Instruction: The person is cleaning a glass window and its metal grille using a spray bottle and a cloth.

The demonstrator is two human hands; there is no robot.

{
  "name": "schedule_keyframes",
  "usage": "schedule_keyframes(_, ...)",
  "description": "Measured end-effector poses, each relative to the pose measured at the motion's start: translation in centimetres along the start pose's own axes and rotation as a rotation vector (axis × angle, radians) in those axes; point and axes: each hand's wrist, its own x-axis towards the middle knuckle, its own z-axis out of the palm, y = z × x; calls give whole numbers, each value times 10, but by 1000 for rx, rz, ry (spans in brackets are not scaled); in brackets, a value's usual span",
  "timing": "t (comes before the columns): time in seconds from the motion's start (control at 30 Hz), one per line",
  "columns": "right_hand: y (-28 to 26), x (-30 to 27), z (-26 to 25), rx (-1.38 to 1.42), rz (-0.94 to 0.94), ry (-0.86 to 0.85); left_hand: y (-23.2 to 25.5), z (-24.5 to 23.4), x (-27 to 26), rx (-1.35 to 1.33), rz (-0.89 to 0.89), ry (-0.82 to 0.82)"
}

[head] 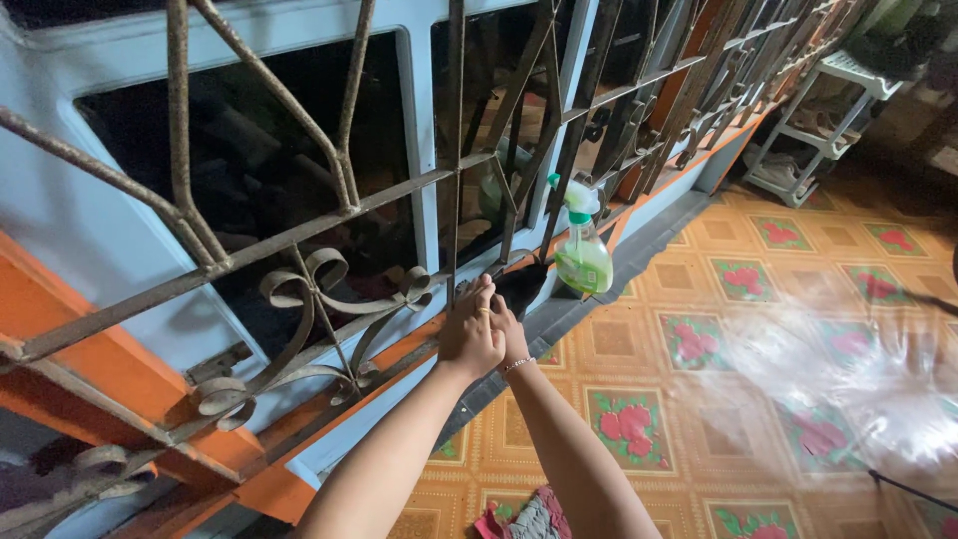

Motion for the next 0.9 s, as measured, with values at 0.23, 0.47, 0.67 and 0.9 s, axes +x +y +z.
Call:
schedule_keyframes(0.23, -4, -2, 4, 127, -84, 94, -7, 4, -4, 12, 14, -9)
schedule_keyframes(0.47, -10, -12, 6, 73, -45, 87, -9, 7, -11, 25, -7, -25)
schedule_keyframes(0.67, -20, -19, -15, 128, -271, 141, -7, 9, -16, 46, -2, 22)
schedule_keyframes(0.9, -20, -48, -40, 321, -213, -11, 2, -17, -22, -52, 28, 10)
